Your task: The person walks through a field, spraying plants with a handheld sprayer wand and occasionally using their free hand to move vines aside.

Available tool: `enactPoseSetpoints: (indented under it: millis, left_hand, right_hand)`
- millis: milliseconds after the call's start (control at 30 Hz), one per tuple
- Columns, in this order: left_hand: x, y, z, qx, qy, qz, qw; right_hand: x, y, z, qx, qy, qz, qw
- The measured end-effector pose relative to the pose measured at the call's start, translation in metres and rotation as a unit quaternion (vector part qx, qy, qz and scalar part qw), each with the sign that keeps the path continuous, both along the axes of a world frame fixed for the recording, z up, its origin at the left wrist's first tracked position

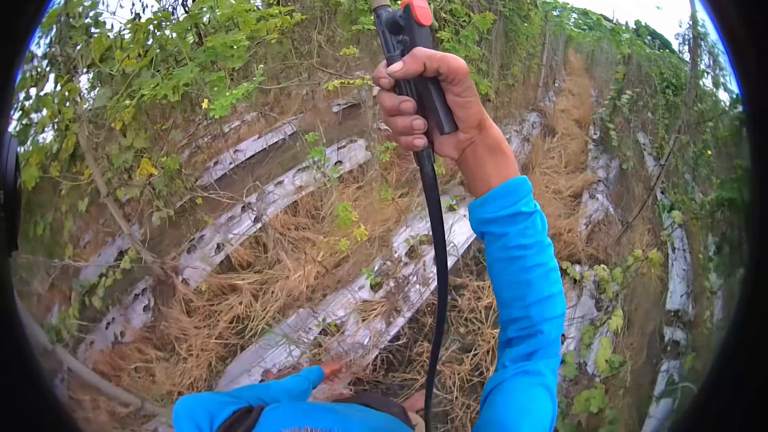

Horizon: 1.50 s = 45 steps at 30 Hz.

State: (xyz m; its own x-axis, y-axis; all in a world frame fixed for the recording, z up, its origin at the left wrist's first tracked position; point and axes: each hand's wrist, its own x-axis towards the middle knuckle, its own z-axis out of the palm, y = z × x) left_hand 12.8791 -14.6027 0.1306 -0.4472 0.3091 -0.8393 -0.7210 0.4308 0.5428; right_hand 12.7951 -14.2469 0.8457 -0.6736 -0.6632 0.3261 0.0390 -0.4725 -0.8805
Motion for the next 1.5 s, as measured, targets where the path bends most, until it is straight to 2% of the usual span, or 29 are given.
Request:
enactPoseSetpoints:
  millis: [67, 167, 267, 333, 467, 567, 633, 667, 700, 767, 867, 933, 967, 1000, 1067, 1100, 1167, 1200, 1233, 1267, 1300, 1333, 1367, 1400, 1467, 1500]
  left_hand:
    - [0.014, -0.021, 0.002, 0.038, 0.015, 0.007, 0.999]
    - [0.053, -0.06, -0.011, -0.014, 0.02, 0.038, 0.999]
    - [0.1, -0.108, -0.007, -0.044, -0.05, 0.029, 0.997]
    - [0.128, -0.135, -0.008, -0.055, -0.121, 0.027, 0.991]
    - [0.174, -0.172, -0.018, -0.031, -0.063, 0.018, 0.997]
    - [0.193, -0.178, -0.032, -0.017, -0.094, 0.064, 0.993]
    - [0.198, -0.169, -0.023, -0.012, -0.111, 0.079, 0.991]
    - [0.199, -0.164, -0.018, -0.029, -0.078, 0.08, 0.993]
    - [0.205, -0.161, -0.009, -0.048, -0.048, 0.08, 0.995]
    - [0.214, -0.163, -0.007, -0.031, -0.018, 0.074, 0.997]
    - [0.243, -0.177, -0.006, -0.022, 0.035, 0.087, 0.995]
    - [0.261, -0.188, -0.001, -0.023, -0.005, 0.005, 1.0]
    - [0.268, -0.212, -0.078, 0.046, -0.03, -0.014, 0.998]
    - [0.284, -0.224, -0.077, 0.045, -0.025, -0.002, 0.999]
    - [0.326, -0.25, -0.063, 0.036, -0.06, -0.072, 0.995]
    - [0.345, -0.264, -0.067, 0.036, -0.059, -0.063, 0.996]
    - [0.379, -0.29, -0.082, -0.118, 0.073, -0.113, 0.984]
    - [0.391, -0.309, -0.089, -0.118, 0.076, -0.108, 0.984]
    - [0.4, -0.333, -0.095, -0.063, 0.345, -0.267, 0.898]
    - [0.406, -0.352, -0.098, -0.006, 0.575, -0.4, 0.714]
    - [0.407, -0.357, -0.097, -0.126, 0.415, -0.528, 0.73]
    - [0.41, -0.364, -0.09, -0.133, 0.417, -0.532, 0.725]
    - [0.416, -0.372, -0.083, -0.1, 0.313, -0.393, 0.859]
    - [0.423, -0.38, -0.075, -0.062, 0.195, -0.235, 0.95]
    - [0.42, -0.377, -0.057, -0.083, -0.029, -0.095, 0.992]
    - [0.416, -0.376, -0.06, -0.088, -0.023, -0.101, 0.991]
  right_hand:
    - [0.006, -0.018, 0.006, 0.005, 0.015, -0.018, 1.0]
    - [0.018, -0.045, 0.008, 0.089, 0.009, -0.248, 0.965]
    - [0.028, -0.059, 0.013, 0.102, 0.014, -0.309, 0.945]
    - [0.038, -0.069, 0.012, 0.092, 0.005, -0.303, 0.949]
    - [0.071, -0.096, 0.006, 0.118, 0.034, -0.329, 0.936]
    - [0.096, -0.119, 0.001, 0.082, -0.003, -0.261, 0.962]
    - [0.124, -0.136, -0.003, 0.058, -0.004, -0.141, 0.988]
    - [0.138, -0.146, -0.006, 0.041, -0.004, -0.07, 0.997]
    - [0.154, -0.159, -0.01, 0.046, -0.005, -0.056, 0.997]
    - [0.185, -0.181, -0.023, -0.035, 0.012, 0.083, 0.996]
    - [0.231, -0.208, -0.05, -0.071, 0.0, 0.141, 0.988]
    - [0.262, -0.223, -0.069, -0.084, -0.006, 0.159, 0.984]
    - [0.278, -0.23, -0.08, -0.089, -0.014, 0.183, 0.979]
    - [0.292, -0.236, -0.089, -0.093, -0.02, 0.207, 0.974]
    - [0.317, -0.249, -0.108, -0.104, -0.038, 0.239, 0.965]
    - [0.33, -0.256, -0.117, -0.113, -0.053, 0.243, 0.962]
    - [0.352, -0.268, -0.123, -0.115, -0.072, 0.256, 0.957]
    - [0.36, -0.276, -0.122, -0.113, -0.069, 0.261, 0.956]
    - [0.369, -0.284, -0.12, -0.107, -0.055, 0.277, 0.953]
    - [0.376, -0.293, -0.118, -0.103, -0.04, 0.291, 0.95]
    - [0.382, -0.3, -0.117, -0.101, -0.04, 0.284, 0.953]
    - [0.386, -0.306, -0.111, -0.105, -0.032, 0.282, 0.953]
    - [0.389, -0.315, -0.105, -0.106, -0.051, 0.286, 0.951]
    - [0.394, -0.325, -0.099, -0.109, -0.07, 0.288, 0.949]
    - [0.405, -0.35, -0.084, -0.101, -0.036, 0.282, 0.953]
    - [0.41, -0.361, -0.077, -0.107, -0.042, 0.285, 0.952]
